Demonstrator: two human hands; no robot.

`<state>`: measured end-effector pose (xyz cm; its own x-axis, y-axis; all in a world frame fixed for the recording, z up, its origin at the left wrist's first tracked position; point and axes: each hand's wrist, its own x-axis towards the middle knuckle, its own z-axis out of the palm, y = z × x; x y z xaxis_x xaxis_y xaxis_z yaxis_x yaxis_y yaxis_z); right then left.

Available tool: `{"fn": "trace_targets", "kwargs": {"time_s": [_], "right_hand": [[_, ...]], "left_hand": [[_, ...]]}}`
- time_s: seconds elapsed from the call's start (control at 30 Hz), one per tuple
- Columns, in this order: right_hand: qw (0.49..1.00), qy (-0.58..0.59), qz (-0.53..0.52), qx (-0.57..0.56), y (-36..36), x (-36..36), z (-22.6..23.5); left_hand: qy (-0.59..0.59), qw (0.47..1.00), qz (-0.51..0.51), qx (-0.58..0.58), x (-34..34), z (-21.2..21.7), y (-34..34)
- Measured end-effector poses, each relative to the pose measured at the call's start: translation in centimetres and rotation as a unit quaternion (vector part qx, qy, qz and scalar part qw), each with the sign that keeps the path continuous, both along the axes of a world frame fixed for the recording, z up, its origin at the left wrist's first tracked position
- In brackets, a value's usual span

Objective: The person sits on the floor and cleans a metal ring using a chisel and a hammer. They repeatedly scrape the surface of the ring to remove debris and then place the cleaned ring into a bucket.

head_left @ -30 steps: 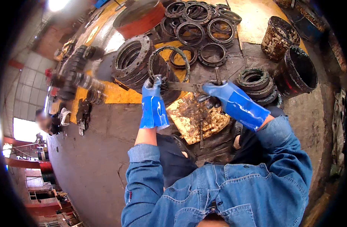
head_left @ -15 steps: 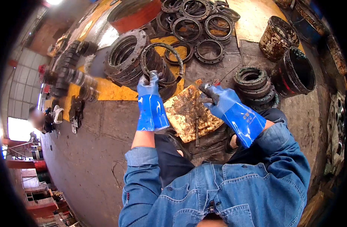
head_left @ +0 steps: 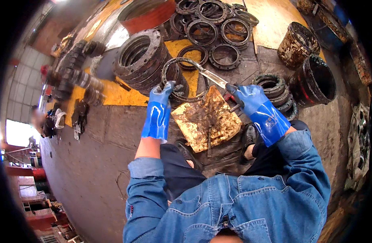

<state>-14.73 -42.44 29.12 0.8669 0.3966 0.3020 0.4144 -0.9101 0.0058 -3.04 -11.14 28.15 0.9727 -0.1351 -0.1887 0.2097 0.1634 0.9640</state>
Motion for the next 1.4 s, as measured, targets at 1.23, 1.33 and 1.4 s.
{"fn": "trace_targets", "kwargs": {"time_s": [1.23,1.33,1.4], "right_hand": [[0.948,0.041,0.129,0.286,2.8,-0.1,2.3],[0.94,0.06,0.146,0.304,3.6,-0.2,2.0],[0.932,0.076,0.146,0.322,4.5,-0.2,2.3]], "left_hand": [[-0.051,0.992,-0.067,0.096,0.2,-2.5,0.9],[-0.078,0.989,-0.049,0.12,0.8,-2.7,0.9],[-0.064,0.99,-0.036,0.118,0.3,-1.9,0.4]]}}
